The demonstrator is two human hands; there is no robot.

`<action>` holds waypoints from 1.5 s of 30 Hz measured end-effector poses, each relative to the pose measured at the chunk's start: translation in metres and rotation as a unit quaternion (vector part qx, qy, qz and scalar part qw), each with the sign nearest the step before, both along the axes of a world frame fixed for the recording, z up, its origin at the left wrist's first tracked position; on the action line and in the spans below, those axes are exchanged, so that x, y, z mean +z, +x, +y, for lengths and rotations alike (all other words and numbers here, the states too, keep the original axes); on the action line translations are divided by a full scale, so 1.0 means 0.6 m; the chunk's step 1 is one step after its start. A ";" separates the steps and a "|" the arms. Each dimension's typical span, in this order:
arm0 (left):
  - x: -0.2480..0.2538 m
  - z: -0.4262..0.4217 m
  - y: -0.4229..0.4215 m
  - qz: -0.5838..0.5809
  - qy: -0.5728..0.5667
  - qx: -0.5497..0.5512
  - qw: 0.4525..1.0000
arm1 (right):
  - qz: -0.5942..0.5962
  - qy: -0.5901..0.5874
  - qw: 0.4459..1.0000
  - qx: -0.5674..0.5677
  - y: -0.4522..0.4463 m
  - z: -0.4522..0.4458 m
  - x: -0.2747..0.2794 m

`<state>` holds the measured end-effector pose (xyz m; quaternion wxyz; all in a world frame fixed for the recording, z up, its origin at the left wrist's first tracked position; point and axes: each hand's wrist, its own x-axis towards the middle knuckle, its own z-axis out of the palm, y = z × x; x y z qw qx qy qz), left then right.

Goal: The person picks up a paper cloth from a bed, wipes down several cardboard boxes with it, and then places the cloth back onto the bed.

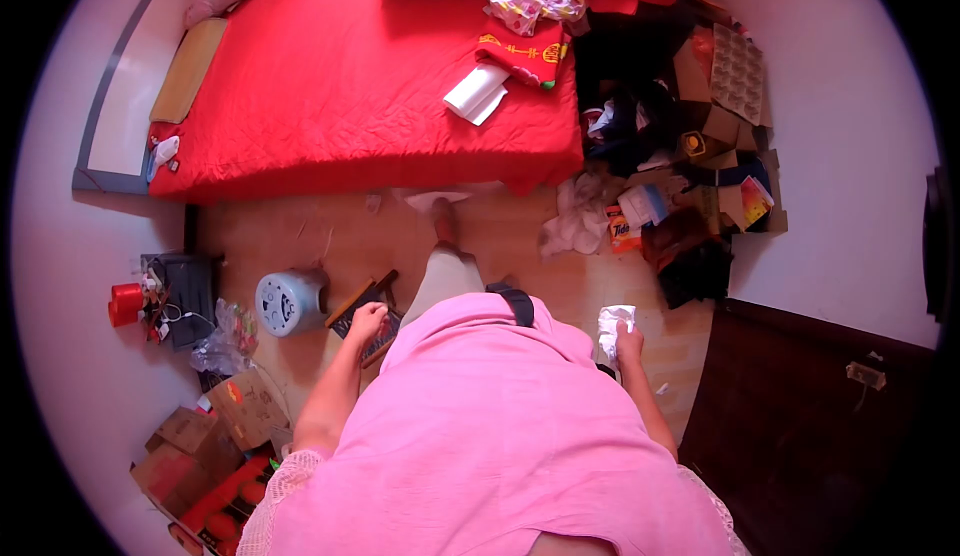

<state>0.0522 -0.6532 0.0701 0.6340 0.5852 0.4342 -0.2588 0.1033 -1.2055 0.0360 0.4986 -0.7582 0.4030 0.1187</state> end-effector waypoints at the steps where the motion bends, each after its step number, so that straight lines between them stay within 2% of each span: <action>1: -0.012 0.012 -0.009 0.014 0.020 -0.006 1.000 | -0.004 -0.009 1.000 0.008 0.009 -0.001 0.002; 7: -0.010 0.045 0.035 0.058 0.021 -0.006 0.998 | -0.004 -0.071 0.997 0.010 0.048 0.005 -0.001; 10: 0.003 0.056 0.100 0.056 0.024 0.004 0.998 | 0.000 -0.104 0.995 0.003 0.079 0.057 0.050; 13: 0.030 0.065 0.184 0.036 0.045 -0.009 0.998 | 0.015 -0.189 0.980 0.055 0.114 0.082 0.044; 14: 0.034 0.071 0.206 0.020 0.021 -0.006 1.000 | 0.010 -0.160 0.987 0.028 0.133 0.097 0.057; 17: 0.024 0.100 0.268 0.011 -0.007 -0.033 0.999 | -0.050 -0.181 0.982 0.021 0.189 0.136 0.070; 20: 0.006 0.139 0.320 0.010 -0.020 -0.061 0.998 | -0.078 -0.124 0.988 -0.039 0.262 0.220 0.167; 23: -0.009 0.177 0.385 0.007 -0.030 -0.097 0.995 | -0.070 -0.071 0.991 -0.086 0.292 0.275 0.212; 25: -0.001 0.178 0.429 -0.011 -0.027 -0.137 0.990 | -0.109 -0.035 0.987 -0.116 0.303 0.314 0.240; 26: 0.021 0.164 0.459 -0.029 -0.020 -0.165 0.986 | -0.146 -0.017 0.979 -0.138 0.304 0.331 0.241; 29: 0.082 0.086 0.536 -0.088 -0.033 -0.237 0.967 | -0.114 0.035 0.980 -0.157 0.307 0.372 0.253; 30: 0.111 0.046 0.553 -0.106 -0.058 -0.272 0.955 | -0.134 0.104 0.971 -0.170 0.311 0.391 0.266; 31: 0.145 0.000 0.563 -0.125 -0.082 -0.305 0.940 | -0.146 0.078 0.975 -0.148 0.303 0.395 0.231; 33: 0.222 -0.096 0.566 -0.135 -0.110 -0.367 0.914 | -0.146 0.131 0.972 -0.127 0.316 0.422 0.265; 35: 0.237 -0.171 0.546 -0.140 -0.170 -0.368 0.903 | -0.188 0.119 0.971 -0.082 0.317 0.435 0.238; 36: 0.244 -0.199 0.535 -0.118 -0.219 -0.366 0.897 | -0.177 0.054 0.982 -0.028 0.323 0.440 0.251; 37: 0.250 -0.223 0.525 -0.097 -0.269 -0.364 0.887 | -0.168 0.092 0.981 -0.024 0.327 0.445 0.270; 39: 0.252 -0.254 0.505 -0.072 -0.280 -0.378 0.879 | -0.202 0.117 0.972 -0.030 0.323 0.448 0.270; 42: 0.238 -0.279 0.501 -0.043 -0.283 -0.331 0.899 | -0.174 0.118 0.978 0.008 0.305 0.427 0.271; 45: 0.221 -0.296 0.494 -0.033 -0.303 -0.303 0.903 | -0.191 0.256 0.948 -0.009 0.287 0.412 0.267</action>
